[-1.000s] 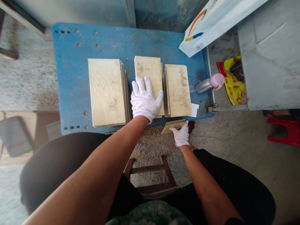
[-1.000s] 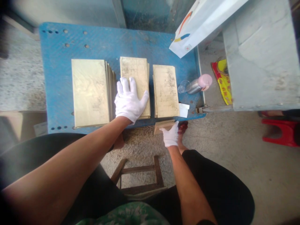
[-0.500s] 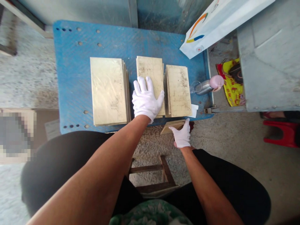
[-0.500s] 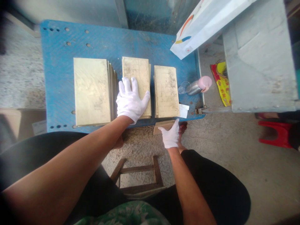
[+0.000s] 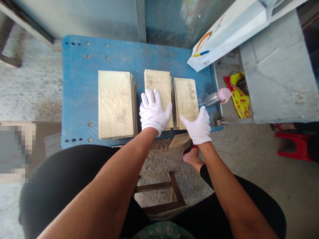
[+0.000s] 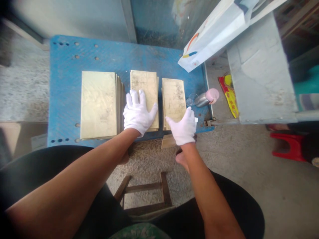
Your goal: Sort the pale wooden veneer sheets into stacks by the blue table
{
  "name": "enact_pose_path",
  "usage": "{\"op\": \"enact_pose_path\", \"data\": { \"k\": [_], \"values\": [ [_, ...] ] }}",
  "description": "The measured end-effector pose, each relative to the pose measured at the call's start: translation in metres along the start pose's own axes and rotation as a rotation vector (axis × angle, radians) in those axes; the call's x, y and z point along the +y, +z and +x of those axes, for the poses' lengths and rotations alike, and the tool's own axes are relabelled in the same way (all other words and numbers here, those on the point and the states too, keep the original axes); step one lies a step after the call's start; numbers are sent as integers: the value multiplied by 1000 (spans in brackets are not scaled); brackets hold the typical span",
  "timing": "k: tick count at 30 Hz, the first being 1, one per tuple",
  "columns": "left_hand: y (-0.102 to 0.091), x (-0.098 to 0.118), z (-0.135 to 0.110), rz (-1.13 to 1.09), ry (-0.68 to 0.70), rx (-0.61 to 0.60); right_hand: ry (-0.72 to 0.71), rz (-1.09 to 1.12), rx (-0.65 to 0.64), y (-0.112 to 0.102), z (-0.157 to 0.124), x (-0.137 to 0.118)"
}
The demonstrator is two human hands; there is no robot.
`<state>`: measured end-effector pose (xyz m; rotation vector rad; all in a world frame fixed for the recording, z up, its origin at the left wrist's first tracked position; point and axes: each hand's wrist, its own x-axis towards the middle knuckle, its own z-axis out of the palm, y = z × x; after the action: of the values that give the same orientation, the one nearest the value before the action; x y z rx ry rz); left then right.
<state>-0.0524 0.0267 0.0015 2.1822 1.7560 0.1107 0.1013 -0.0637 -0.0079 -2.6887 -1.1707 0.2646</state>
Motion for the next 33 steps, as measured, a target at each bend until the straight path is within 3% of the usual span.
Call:
{"op": "enact_pose_path", "data": {
  "k": [6, 12, 17, 25, 28, 33],
  "values": [
    [1, -2, 0, -3, 9, 17, -52, -93, -127, 12, 33, -29],
    [0, -3, 0, -7, 12, 12, -37, -178, -151, 8, 36, -37],
    [0, -3, 0, -7, 12, 12, -11, -211, -112, 6, 21, -33],
    [0, -2, 1, 2, 17, 2, 26, -218, -115, 7, -28, 2],
    [0, -2, 1, 12, 15, -3, -2, -174, -108, 4, -12, -3],
    [0, -2, 1, 21, 20, 7, -15, -107, -106, 5, 47, -34]
  ]
}}
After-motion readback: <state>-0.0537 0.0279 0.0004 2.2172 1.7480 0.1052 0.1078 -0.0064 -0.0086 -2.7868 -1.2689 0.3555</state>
